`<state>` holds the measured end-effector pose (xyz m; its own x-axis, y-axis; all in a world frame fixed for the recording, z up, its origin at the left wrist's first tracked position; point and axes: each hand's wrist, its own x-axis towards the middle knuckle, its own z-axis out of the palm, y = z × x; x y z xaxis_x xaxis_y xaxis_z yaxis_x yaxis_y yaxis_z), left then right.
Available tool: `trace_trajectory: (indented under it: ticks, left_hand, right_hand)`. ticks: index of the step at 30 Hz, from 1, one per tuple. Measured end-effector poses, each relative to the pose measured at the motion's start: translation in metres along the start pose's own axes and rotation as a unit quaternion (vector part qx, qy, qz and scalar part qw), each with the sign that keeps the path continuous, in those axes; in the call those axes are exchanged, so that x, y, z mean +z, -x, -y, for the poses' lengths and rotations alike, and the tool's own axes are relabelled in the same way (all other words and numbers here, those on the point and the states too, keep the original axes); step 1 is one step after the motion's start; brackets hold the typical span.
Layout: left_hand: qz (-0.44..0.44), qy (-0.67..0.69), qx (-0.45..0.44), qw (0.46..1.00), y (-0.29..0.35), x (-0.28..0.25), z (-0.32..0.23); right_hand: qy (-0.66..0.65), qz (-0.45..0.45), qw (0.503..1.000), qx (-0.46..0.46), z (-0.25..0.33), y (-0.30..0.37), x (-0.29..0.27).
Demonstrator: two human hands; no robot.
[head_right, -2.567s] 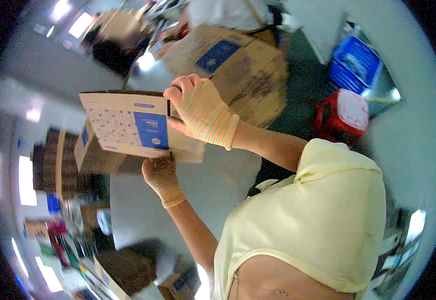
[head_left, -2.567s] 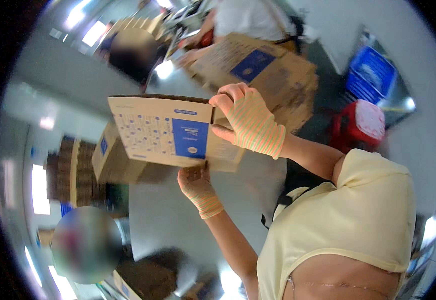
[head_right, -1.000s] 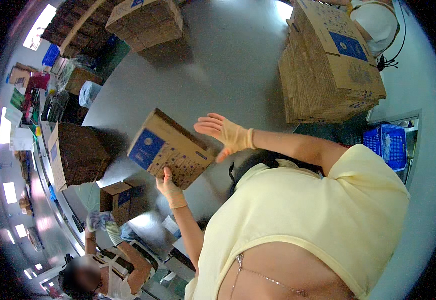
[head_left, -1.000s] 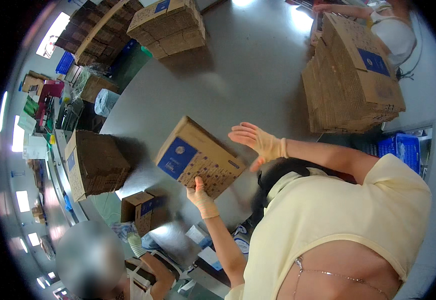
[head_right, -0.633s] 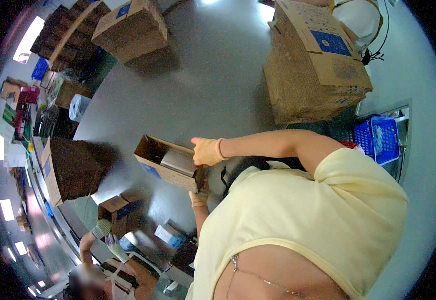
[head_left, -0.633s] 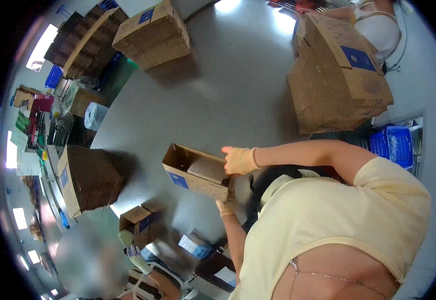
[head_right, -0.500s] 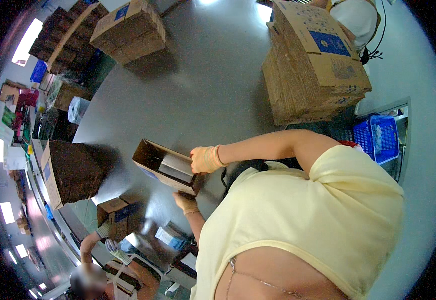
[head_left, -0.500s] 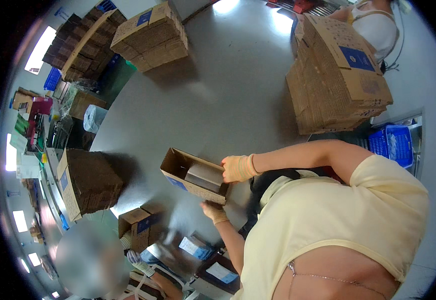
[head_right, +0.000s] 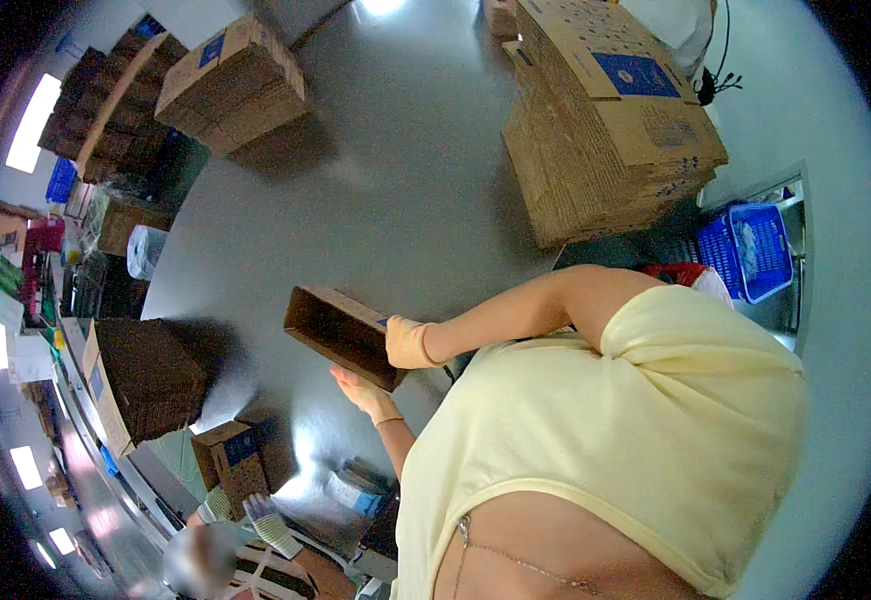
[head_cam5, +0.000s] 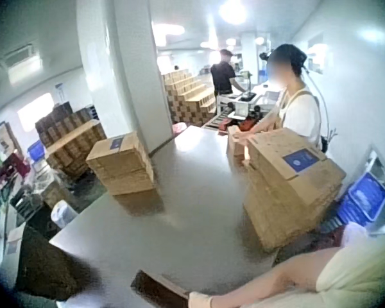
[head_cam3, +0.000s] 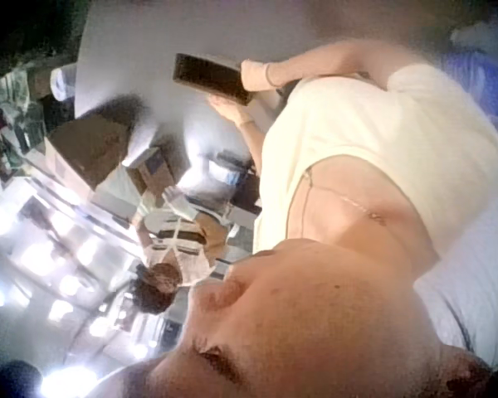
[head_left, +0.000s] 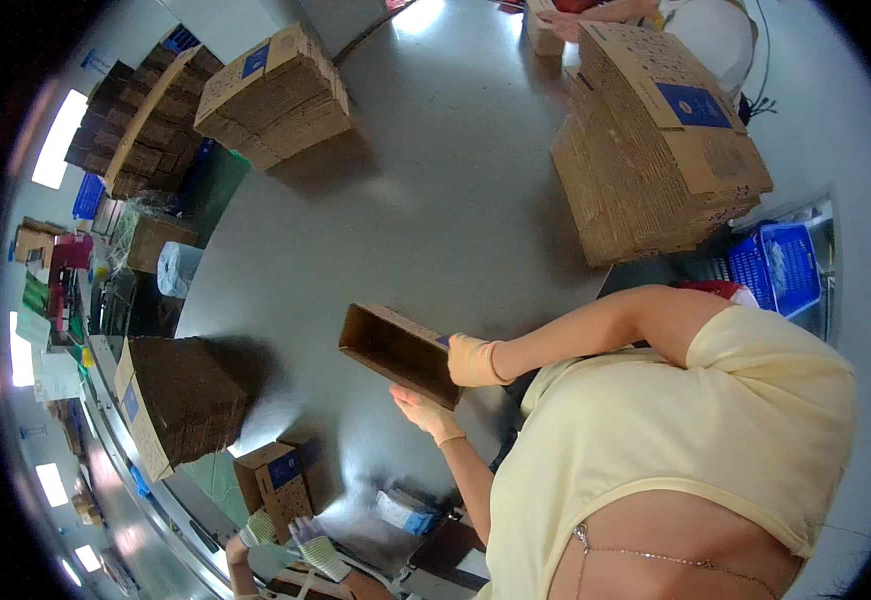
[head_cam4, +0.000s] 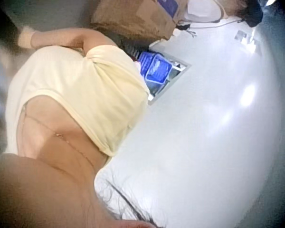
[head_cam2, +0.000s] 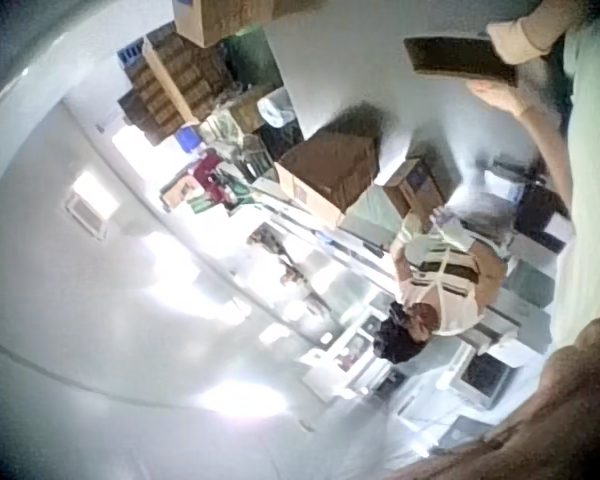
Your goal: The person places small white packets into a cardboard box. The person then closes the box flaps and stacks the filled box onto a pile of other boxes. The person repeats this process with multiple boxes.
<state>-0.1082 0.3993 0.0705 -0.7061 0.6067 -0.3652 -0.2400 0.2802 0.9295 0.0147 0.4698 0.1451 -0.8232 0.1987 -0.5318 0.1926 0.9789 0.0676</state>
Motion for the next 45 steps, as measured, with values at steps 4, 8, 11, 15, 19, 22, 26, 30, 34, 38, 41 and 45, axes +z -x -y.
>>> trace_trajectory:
  ticks: [4,8,11,15,19,22,26,30,34,38,41,45]
  left_hand:
    - [-0.079,-0.463,0.085,0.879,0.011,-0.007,-0.019]
    - [0.074,0.015,-0.023,0.997,-0.019,-0.043,0.007]
    - [0.146,0.272,-0.187,0.933,-0.032,-0.062,0.045]
    - [0.066,0.071,-0.071,0.993,-0.043,-0.038,0.040]
    - [-0.113,-0.535,0.176,0.818,-0.028,-0.014,0.023]
    - [-0.016,-0.472,0.087,0.877,-0.019,0.015,0.007]
    - [0.150,0.051,-0.021,0.987,-0.050,-0.016,0.037]
    - [0.088,-0.183,-0.001,0.979,-0.040,-0.008,0.024]
    - [0.015,-0.341,-0.026,0.940,0.002,-0.009,0.013]
    - [-0.100,-0.268,0.123,0.950,0.049,-0.065,0.051]
    - [-0.149,-0.358,0.176,0.905,0.099,-0.109,0.070]
    - [-0.157,-0.583,0.146,0.784,0.153,-0.154,0.094]
  right_hand:
    - [-0.034,-0.213,0.976,-0.020,0.004,-0.007,0.045]
    - [-0.068,-0.370,0.926,-0.033,0.001,-0.021,0.069]
    - [-0.110,-0.417,0.899,-0.080,-0.012,-0.028,0.075]
    - [-0.086,-0.351,0.931,-0.058,-0.014,-0.028,0.071]
    - [-0.056,-0.269,0.959,-0.070,-0.009,-0.034,0.056]
    - [-0.054,-0.219,0.973,-0.048,-0.021,-0.029,0.072]
    - [-0.055,-0.133,0.988,-0.051,-0.018,-0.031,0.040]
    - [-0.016,-0.031,0.998,-0.044,-0.027,-0.019,0.015]
    - [0.003,-0.044,0.994,-0.105,-0.032,-0.019,0.030]
    - [-0.041,-0.122,0.983,-0.127,-0.029,-0.030,0.055]
    - [-0.029,-0.108,0.986,-0.120,-0.027,-0.018,0.043]
    - [-0.028,-0.099,0.990,-0.095,-0.025,-0.016,0.042]
